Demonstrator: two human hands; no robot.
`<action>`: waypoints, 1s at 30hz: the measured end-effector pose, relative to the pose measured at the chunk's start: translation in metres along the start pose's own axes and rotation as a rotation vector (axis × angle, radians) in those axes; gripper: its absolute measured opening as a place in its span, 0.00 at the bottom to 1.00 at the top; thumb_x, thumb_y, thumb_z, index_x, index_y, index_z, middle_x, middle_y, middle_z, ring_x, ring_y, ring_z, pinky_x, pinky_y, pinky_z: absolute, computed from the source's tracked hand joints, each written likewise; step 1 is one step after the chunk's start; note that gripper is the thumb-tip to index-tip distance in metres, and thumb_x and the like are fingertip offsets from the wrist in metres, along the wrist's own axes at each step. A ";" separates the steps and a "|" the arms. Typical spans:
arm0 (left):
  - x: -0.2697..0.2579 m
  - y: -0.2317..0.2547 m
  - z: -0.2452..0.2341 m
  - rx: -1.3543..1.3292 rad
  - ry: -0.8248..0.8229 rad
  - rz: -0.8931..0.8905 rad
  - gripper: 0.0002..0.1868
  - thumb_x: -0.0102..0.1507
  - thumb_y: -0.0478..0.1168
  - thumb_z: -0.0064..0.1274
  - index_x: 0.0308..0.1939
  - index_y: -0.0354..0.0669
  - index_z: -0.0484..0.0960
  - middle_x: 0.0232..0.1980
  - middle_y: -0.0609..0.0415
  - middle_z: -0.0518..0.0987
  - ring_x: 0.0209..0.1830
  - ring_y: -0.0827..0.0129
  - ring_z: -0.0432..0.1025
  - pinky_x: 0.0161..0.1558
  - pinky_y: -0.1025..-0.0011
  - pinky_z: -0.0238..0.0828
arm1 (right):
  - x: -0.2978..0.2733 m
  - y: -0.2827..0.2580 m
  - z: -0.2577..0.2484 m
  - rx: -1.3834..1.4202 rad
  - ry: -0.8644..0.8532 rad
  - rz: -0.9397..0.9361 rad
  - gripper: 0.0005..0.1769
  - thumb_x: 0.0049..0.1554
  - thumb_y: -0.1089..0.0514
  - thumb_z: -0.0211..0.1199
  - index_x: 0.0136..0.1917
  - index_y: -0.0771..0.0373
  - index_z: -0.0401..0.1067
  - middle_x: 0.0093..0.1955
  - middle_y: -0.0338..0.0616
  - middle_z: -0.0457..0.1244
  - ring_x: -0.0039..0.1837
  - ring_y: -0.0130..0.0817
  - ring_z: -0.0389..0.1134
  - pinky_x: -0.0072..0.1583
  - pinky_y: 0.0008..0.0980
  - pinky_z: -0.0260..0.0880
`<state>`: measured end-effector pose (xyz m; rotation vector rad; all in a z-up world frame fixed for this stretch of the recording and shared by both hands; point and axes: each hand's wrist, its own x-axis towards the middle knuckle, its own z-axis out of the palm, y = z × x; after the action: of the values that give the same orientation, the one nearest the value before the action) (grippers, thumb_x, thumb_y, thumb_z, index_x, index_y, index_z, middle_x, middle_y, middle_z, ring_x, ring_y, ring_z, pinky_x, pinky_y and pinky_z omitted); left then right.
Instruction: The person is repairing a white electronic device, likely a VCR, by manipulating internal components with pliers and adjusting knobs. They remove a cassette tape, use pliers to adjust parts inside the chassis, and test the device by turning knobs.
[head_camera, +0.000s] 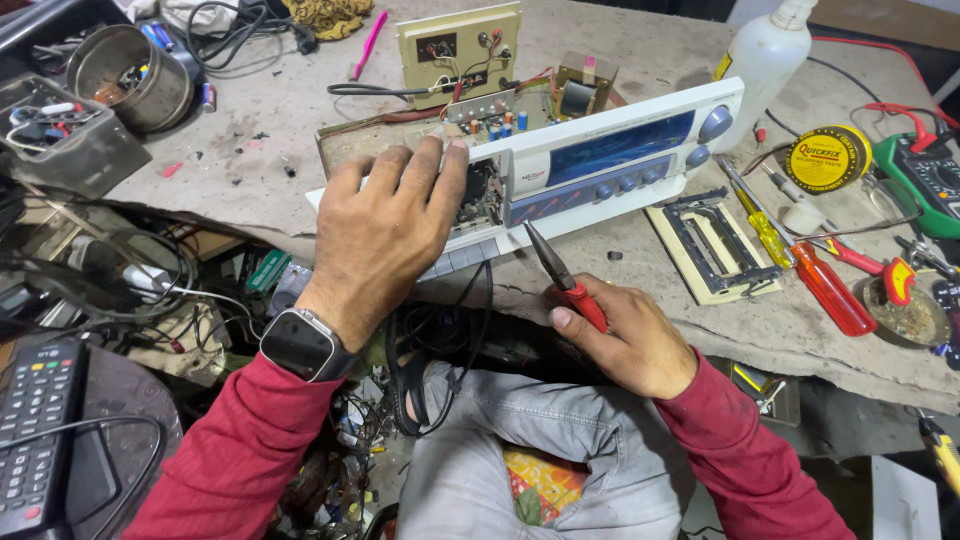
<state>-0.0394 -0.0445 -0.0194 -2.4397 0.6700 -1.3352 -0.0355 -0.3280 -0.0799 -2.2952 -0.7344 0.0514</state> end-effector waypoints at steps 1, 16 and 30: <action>-0.001 0.000 -0.001 0.000 0.000 0.002 0.22 0.68 0.39 0.51 0.65 0.36 0.77 0.61 0.47 0.79 0.57 0.60 0.74 0.59 0.57 0.68 | -0.001 -0.001 0.000 -0.013 -0.023 0.004 0.19 0.60 0.43 0.58 0.50 0.61 0.71 0.33 0.50 0.66 0.39 0.49 0.69 0.44 0.42 0.67; -0.064 0.011 0.000 -0.229 0.184 -0.383 0.39 0.64 0.44 0.72 0.73 0.37 0.69 0.75 0.46 0.70 0.78 0.48 0.57 0.76 0.35 0.47 | 0.014 -0.046 -0.020 -0.381 -0.230 0.043 0.22 0.57 0.40 0.56 0.49 0.60 0.71 0.38 0.56 0.68 0.47 0.57 0.69 0.49 0.50 0.66; -0.060 0.008 0.019 -0.320 0.302 -0.488 0.44 0.54 0.53 0.79 0.67 0.38 0.76 0.72 0.47 0.70 0.79 0.46 0.54 0.73 0.29 0.44 | 0.073 -0.157 -0.043 -1.205 -0.052 -0.221 0.20 0.56 0.41 0.63 0.53 0.56 0.77 0.41 0.46 0.68 0.45 0.45 0.69 0.43 0.44 0.64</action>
<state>-0.0535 -0.0196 -0.0761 -2.8050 0.3840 -1.9424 -0.0414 -0.2258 0.0657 -3.2937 -1.2625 -0.5854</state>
